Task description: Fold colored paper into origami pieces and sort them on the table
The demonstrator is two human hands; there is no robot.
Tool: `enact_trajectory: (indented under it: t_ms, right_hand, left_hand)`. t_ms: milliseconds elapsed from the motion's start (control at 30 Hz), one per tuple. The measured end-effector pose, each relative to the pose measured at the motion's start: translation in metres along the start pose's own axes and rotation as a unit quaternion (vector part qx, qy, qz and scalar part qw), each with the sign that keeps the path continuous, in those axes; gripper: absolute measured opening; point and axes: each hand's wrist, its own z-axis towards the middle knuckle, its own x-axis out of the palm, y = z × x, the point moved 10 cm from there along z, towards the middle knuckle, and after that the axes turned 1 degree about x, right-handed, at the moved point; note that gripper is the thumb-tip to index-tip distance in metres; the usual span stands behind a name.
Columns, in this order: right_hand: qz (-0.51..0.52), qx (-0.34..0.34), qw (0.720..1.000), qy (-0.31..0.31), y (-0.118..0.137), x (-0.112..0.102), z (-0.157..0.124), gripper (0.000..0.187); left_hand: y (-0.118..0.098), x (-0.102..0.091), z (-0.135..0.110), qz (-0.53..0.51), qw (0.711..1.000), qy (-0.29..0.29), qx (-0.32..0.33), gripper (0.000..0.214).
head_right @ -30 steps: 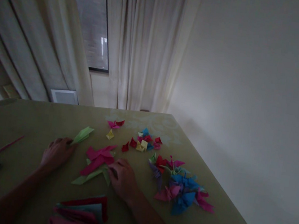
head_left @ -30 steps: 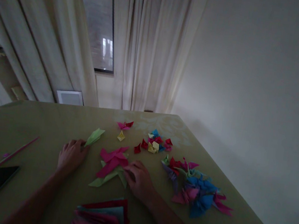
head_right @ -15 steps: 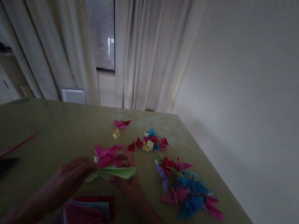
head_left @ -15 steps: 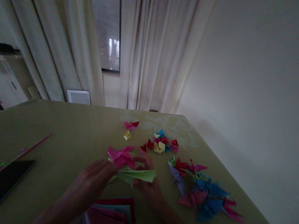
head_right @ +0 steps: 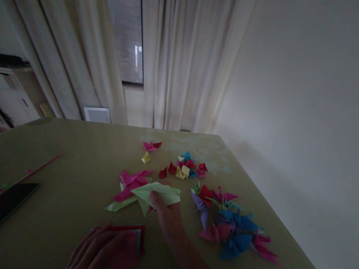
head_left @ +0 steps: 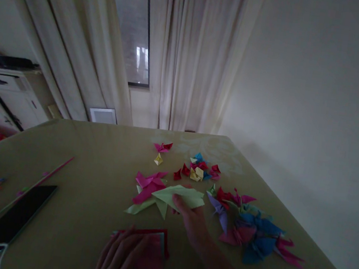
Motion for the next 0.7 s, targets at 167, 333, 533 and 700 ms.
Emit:
enact_trajectory:
  t_ms: [167, 333, 533, 700]
  right_hand:
    - [-0.020, -0.011, 1.000, 0.018, 0.003, -0.004, 0.004, 0.033]
    - [0.012, -0.037, 0.999, -0.001, 0.003, -0.013, 0.013, 0.030]
    - [0.034, -0.059, 0.998, 0.000, 0.012, -0.013, 0.013, 0.030]
    - [-0.007, -0.029, 1.000, 0.000, 0.012, -0.013, 0.007, 0.026]
  left_hand:
    - [-0.001, 0.001, 0.043, -0.059, 0.998, -0.011, 0.020, 0.103]
    - [-0.006, 0.009, 0.079, -0.119, 0.992, 0.023, 0.017, 0.095]
    - [-0.016, 0.007, 0.099, -0.191, 0.979, 0.050, 0.049, 0.042]
    - [-0.005, -0.006, 0.095, -0.224, 0.971, -0.001, 0.076, 0.031]
